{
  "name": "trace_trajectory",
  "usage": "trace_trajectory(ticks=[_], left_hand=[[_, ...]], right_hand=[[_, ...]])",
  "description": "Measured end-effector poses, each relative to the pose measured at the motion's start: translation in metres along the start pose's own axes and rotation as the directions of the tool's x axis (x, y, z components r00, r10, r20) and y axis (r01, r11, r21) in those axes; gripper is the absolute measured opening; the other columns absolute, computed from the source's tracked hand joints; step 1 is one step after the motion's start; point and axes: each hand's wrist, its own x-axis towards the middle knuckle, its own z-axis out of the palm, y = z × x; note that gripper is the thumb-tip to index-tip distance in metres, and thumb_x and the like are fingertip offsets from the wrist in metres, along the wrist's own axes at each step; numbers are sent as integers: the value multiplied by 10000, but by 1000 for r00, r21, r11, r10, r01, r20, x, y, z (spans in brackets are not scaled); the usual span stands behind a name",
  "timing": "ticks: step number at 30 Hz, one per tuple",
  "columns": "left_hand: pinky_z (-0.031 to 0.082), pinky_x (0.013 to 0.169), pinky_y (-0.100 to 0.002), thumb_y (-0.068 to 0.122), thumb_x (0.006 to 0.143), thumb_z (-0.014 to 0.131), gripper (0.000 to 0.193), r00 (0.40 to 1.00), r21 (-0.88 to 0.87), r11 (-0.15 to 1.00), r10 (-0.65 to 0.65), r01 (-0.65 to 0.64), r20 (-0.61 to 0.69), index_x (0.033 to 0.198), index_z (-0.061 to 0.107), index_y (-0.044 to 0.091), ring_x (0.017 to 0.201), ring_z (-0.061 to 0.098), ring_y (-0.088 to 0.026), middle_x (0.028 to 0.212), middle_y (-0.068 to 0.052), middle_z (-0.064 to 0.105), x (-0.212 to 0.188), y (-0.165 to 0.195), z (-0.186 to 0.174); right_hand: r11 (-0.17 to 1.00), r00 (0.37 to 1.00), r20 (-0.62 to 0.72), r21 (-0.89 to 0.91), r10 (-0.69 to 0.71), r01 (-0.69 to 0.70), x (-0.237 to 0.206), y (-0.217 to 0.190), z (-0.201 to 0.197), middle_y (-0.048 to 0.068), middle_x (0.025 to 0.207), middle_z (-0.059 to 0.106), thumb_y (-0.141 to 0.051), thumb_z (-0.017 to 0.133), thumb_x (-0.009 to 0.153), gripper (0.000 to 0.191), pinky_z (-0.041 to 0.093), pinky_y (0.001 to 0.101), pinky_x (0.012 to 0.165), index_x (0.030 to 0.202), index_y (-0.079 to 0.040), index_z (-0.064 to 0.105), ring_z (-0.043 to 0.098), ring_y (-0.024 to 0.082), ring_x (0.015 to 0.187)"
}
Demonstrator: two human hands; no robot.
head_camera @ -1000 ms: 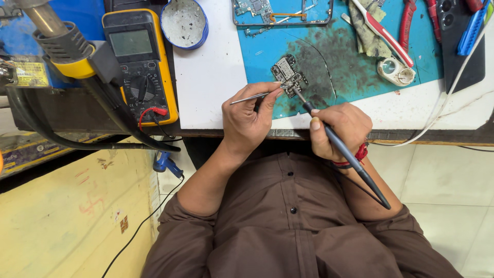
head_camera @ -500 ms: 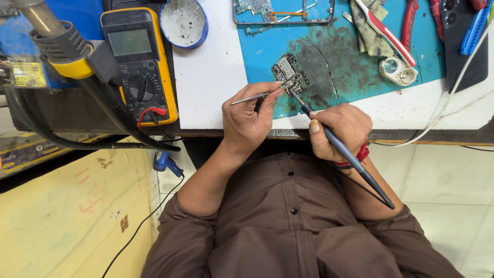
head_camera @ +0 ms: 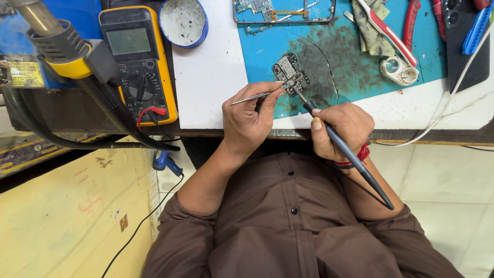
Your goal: The person uses a soldering iron and tweezers to work on a small circuit board, then uses a plastic pry tool to open a smartphone and a red screwdriver to remove screws from the phone's internal components.
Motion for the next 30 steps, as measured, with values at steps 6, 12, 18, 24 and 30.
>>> trace_trajectory(ticks=[6,12,18,24,30], left_hand=[[553,661,-244,65,991,759,94,1000,-15,1000,-28,28,2,1074,716,55,747,701,-92,975,-59,764,0,1,2],[562,665,-242,71,991,758,93,1000,-17,999,-30,30,9,1074,717,56,765,717,-103,983,-62,766,0,-1,3],[572,687,-248,67,993,758,96,1000,-15,1000,-13,13,-1,1076,712,52,792,730,-111,997,-65,764,1,-2,3],[573,697,-250,61,993,759,97,1000,-19,1000,-20,20,3,1075,708,51,794,727,-111,999,-67,762,1,0,3],[575,698,-248,61,992,761,103,1000,-22,1000,-11,11,0,1079,706,51,802,733,-112,996,-63,761,2,0,4]], right_hand=[[1000,1000,16,-7,-6,7,1,2,-3,119,805,679,-84,693,939,75,490,390,621,967,-24,658,643,279,661],[1000,1000,11,2,-26,26,1,3,-4,113,811,683,-109,686,955,83,501,377,610,955,-37,645,661,282,686],[1000,1000,11,3,-27,27,1,3,-4,112,807,686,-112,685,953,92,502,391,632,944,-29,645,663,280,679],[999,999,11,9,-34,34,3,4,-5,114,803,684,-109,685,945,91,503,393,628,943,-24,650,660,282,672],[999,999,18,12,-34,33,4,3,-6,112,804,682,-104,687,939,87,509,393,635,946,-24,653,663,284,676]])
